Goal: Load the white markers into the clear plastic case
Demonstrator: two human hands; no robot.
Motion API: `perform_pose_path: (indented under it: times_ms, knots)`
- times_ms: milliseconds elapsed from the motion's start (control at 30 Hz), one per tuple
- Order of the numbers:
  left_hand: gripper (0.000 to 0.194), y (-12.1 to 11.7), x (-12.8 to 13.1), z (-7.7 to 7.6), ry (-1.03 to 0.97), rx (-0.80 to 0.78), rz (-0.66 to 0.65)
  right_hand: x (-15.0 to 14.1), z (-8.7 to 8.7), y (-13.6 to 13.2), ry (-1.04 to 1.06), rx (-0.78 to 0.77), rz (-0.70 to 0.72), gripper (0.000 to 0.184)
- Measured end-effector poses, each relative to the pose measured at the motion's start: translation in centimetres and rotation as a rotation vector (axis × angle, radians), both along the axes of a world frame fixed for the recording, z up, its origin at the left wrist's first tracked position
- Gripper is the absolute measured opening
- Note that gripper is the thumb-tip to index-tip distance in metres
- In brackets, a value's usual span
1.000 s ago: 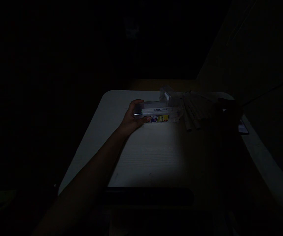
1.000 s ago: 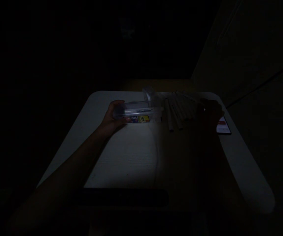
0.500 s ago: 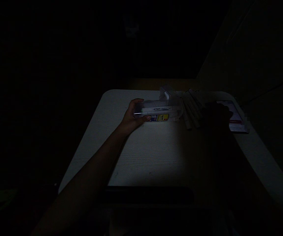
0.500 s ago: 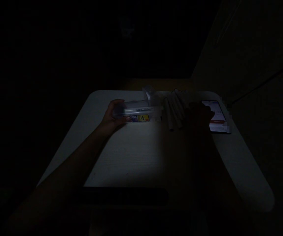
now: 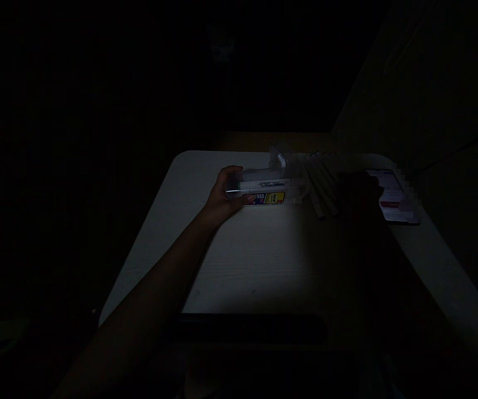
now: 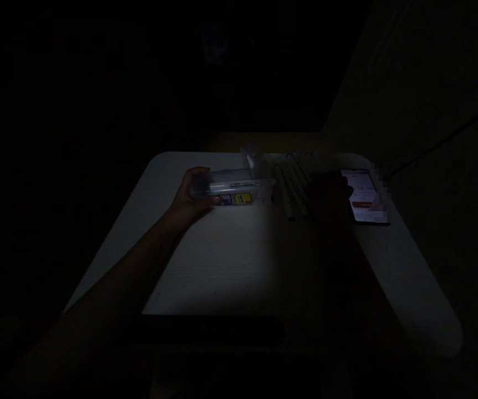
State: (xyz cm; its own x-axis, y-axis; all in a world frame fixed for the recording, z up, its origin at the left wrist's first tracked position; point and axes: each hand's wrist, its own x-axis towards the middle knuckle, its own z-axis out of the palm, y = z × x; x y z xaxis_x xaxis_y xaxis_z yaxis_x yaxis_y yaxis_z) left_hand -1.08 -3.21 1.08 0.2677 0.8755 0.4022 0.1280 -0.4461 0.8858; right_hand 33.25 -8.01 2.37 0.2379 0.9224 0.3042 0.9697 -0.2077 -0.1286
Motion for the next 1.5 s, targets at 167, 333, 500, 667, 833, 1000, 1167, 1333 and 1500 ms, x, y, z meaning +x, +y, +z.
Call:
perform_pose_path:
  times_ms: [167, 333, 500, 667, 833, 1000, 1167, 1333, 1500]
  knots:
    - [0.084, 0.0, 0.0, -0.1, -0.032, -0.004, -0.02, -0.5, 0.3, -0.3, -0.052, -0.086, -0.045, 0.047]
    - [0.082, 0.2, -0.2, -0.3, -0.024, 0.02, -0.007, -0.7, 1.1, -0.2, 0.006, -0.12, -0.038, 0.043]
    - [0.083, 0.1, -0.2, -0.3, -0.023, 0.007, -0.018, -2.1, 2.8, -1.0, 0.18, -0.02, 0.113, 0.043]
    - [0.083, 0.0, -0.1, -0.2, -0.053, -0.007, -0.027, -4.8, 3.0, -1.3, 0.268, 0.012, 0.412, 0.04]
    - [0.085, -0.1, -0.1, 0.1, -0.017, -0.01, -0.03, -5.7, 1.8, -1.1, 0.285, 0.017, 0.549, 0.03]
    - [0.086, 0.0, -0.1, 0.1, -0.012, 0.016, -0.017, -5.2, 1.2, -1.1, 0.332, -0.02, 0.612, 0.032]
    - [0.087, 0.1, -0.1, -0.1, 0.009, 0.01, -0.019, -5.2, 0.8, -0.6, 0.309, 0.02, 0.664, 0.038]
    - [0.088, 0.1, -0.2, -0.2, 0.063, 0.044, 0.01, -5.2, -0.3, 0.5, 0.224, 0.095, 0.654, 0.037]
    - [0.088, 0.2, -0.3, -0.4, 0.067, 0.072, 0.005, -5.3, -0.9, 0.8, 0.15, 0.184, 0.563, 0.039]
